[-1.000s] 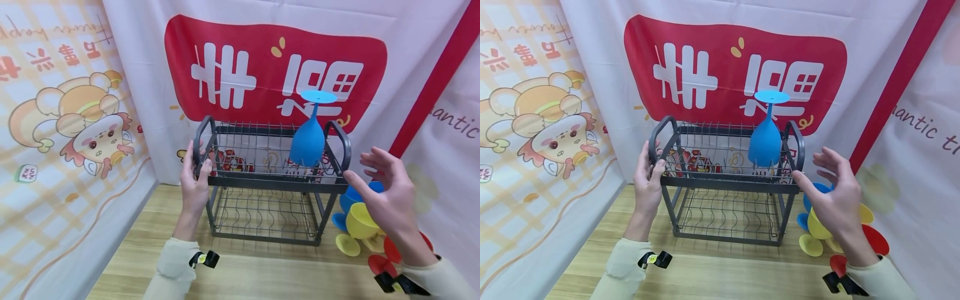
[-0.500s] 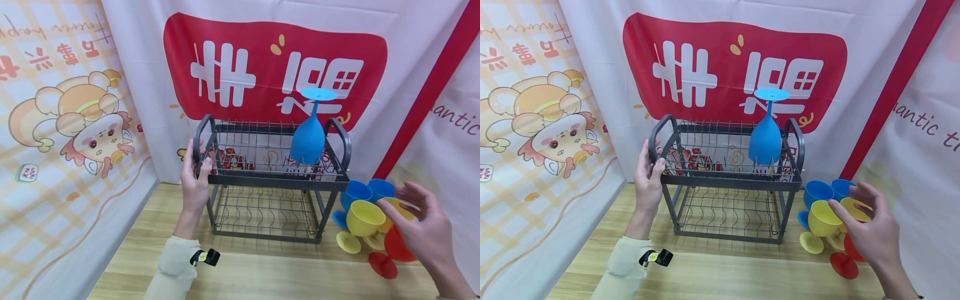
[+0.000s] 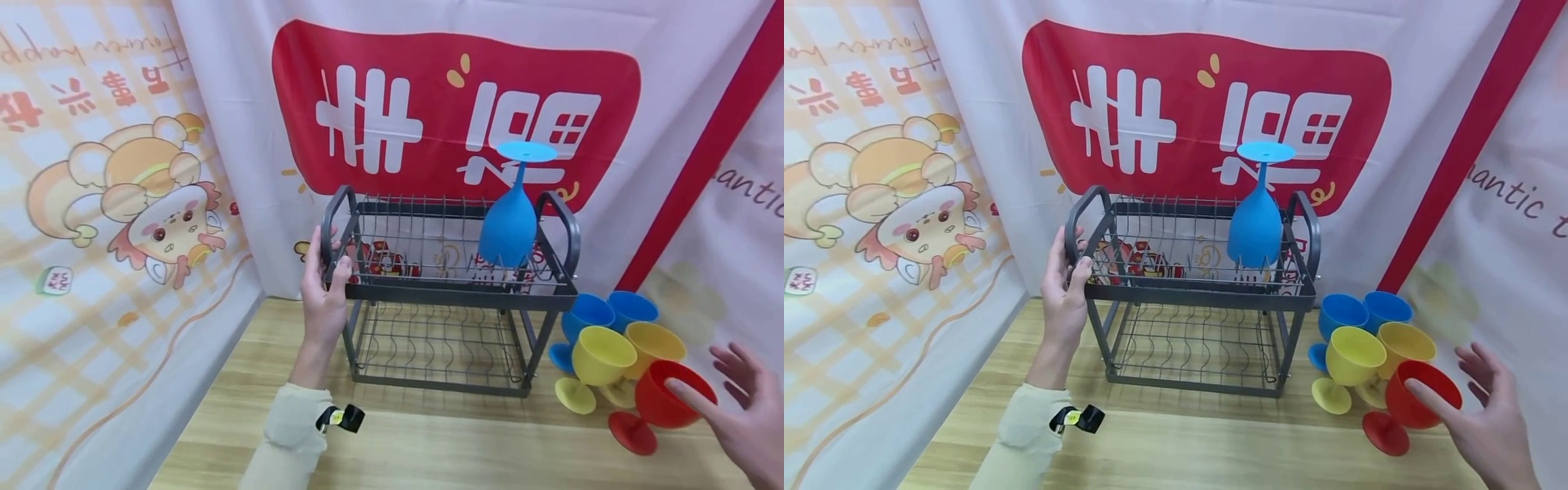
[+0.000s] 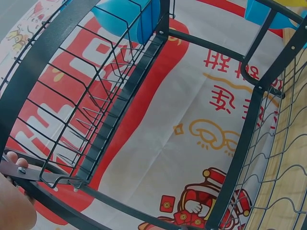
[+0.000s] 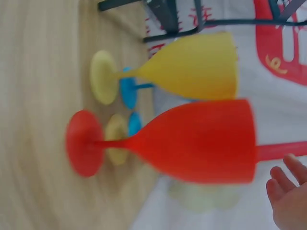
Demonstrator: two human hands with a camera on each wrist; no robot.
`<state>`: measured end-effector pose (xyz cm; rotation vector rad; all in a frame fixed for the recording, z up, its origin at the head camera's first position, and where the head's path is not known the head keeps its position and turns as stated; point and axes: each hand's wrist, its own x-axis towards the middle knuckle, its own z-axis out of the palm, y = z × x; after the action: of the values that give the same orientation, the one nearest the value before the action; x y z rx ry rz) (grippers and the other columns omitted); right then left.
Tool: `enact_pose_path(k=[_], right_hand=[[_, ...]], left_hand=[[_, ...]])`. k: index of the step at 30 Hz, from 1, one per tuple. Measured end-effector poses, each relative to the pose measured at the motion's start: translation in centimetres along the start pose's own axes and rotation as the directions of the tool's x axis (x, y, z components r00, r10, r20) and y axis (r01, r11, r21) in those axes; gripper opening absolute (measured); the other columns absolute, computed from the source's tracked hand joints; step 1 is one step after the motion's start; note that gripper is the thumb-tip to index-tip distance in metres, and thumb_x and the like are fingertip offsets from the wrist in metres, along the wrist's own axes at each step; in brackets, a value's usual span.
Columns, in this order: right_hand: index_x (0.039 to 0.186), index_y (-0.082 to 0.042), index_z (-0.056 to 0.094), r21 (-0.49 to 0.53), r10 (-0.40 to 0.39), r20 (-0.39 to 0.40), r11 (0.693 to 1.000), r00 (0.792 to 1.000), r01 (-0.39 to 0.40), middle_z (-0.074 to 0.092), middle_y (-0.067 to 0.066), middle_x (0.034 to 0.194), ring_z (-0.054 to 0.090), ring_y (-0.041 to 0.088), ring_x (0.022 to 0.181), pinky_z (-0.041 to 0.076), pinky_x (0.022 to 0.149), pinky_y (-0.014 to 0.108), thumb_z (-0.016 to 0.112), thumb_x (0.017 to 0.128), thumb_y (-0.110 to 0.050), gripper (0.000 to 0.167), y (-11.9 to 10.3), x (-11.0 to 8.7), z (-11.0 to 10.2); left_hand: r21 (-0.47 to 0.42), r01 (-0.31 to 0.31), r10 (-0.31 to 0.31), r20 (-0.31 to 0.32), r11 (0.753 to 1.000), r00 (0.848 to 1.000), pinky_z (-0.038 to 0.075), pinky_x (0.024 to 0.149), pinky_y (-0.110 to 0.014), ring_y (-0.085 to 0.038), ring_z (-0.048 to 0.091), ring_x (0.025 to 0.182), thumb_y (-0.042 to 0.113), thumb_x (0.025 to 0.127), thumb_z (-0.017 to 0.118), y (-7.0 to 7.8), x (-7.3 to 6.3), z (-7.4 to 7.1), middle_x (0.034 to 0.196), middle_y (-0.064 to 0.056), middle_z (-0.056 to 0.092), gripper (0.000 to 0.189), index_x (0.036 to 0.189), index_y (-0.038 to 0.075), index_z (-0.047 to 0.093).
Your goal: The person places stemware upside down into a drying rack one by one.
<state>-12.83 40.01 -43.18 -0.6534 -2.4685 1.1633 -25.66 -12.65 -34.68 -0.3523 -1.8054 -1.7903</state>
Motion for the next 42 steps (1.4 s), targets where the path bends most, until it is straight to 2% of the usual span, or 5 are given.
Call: enact_pose_path(k=[12, 15, 18, 27, 42], right_hand=[[0.168, -0.019, -0.02, 0.083, 0.288, 0.102, 0.951, 0.952, -0.296, -0.003, 0.023, 0.178, 0.019, 0.056, 0.157, 0.038, 0.122, 0.063, 0.075, 0.096, -0.047, 0.122, 4.1, 0.3, 1.7], [0.168, -0.02, -0.02, 0.115, 0.334, 0.124, 0.931, 0.934, -0.348, -0.001, 0.024, 0.178, 0.022, 0.054, 0.154, 0.066, 0.088, 0.036, 0.076, 0.093, -0.053, 0.127, 4.8, 0.4, 2.4], [0.169, -0.016, -0.018, 0.14, 0.354, 0.145, 0.917, 0.924, -0.374, 0.002, 0.026, 0.177, 0.023, 0.053, 0.152, 0.05, 0.053, 0.014, 0.078, 0.087, -0.061, 0.134, 5.4, 0.6, 3.1], [0.168, -0.001, 0.001, 0.112, 0.345, 0.111, 0.927, 0.932, -0.357, 0.02, 0.031, 0.171, 0.031, 0.054, 0.146, 0.042, 0.052, 0.013, 0.079, 0.088, -0.06, 0.127, 6.1, 0.7, 4.6], [0.172, -0.019, 0.009, 0.157, 0.36, 0.04, 0.919, 0.932, -0.362, 0.024, 0.019, 0.175, 0.031, 0.046, 0.148, 0.04, 0.054, 0.008, 0.078, 0.089, -0.06, 0.116, 5.3, -0.1, 4.3]], left_hand=[[0.012, 0.004, -0.004, -0.009, 1.0, 1.0, 0.052, 0.117, -0.05, -0.015, 0.047, 0.148, 0.023, 0.108, 0.056, 0.1, -0.1, -0.3, 0.161, 0.017, 0.05, 0.065, 0.168, 0.028, 0.03], [0.013, 0.004, -0.004, -0.005, 1.0, 1.0, 0.053, 0.115, -0.04, -0.015, 0.047, 0.148, 0.023, 0.108, 0.056, 0.0, -0.1, -0.3, 0.163, 0.012, 0.049, 0.066, 0.168, 0.026, 0.03], [0.002, 0.001, -0.001, -0.004, 1.0, 1.0, 0.053, 0.112, -0.029, -0.01, 0.047, 0.145, 0.023, 0.108, 0.056, 0.0, -0.1, -0.4, 0.163, 0.012, 0.049, 0.066, 0.168, 0.025, 0.029], [-0.007, -0.004, 0.004, -0.002, 1.0, 1.0, 0.051, 0.113, -0.025, -0.01, 0.047, 0.145, 0.022, 0.108, 0.056, 0.1, -0.1, -0.4, 0.159, 0.019, 0.051, 0.066, 0.168, 0.027, 0.03], [-0.012, -0.015, 0.015, -0.001, 1.0, 1.0, 0.055, 0.105, -0.019, -0.022, 0.046, 0.148, 0.022, 0.107, 0.057, 0.1, -0.1, 0.1, 0.159, 0.017, 0.051, 0.066, 0.168, 0.025, 0.031]])
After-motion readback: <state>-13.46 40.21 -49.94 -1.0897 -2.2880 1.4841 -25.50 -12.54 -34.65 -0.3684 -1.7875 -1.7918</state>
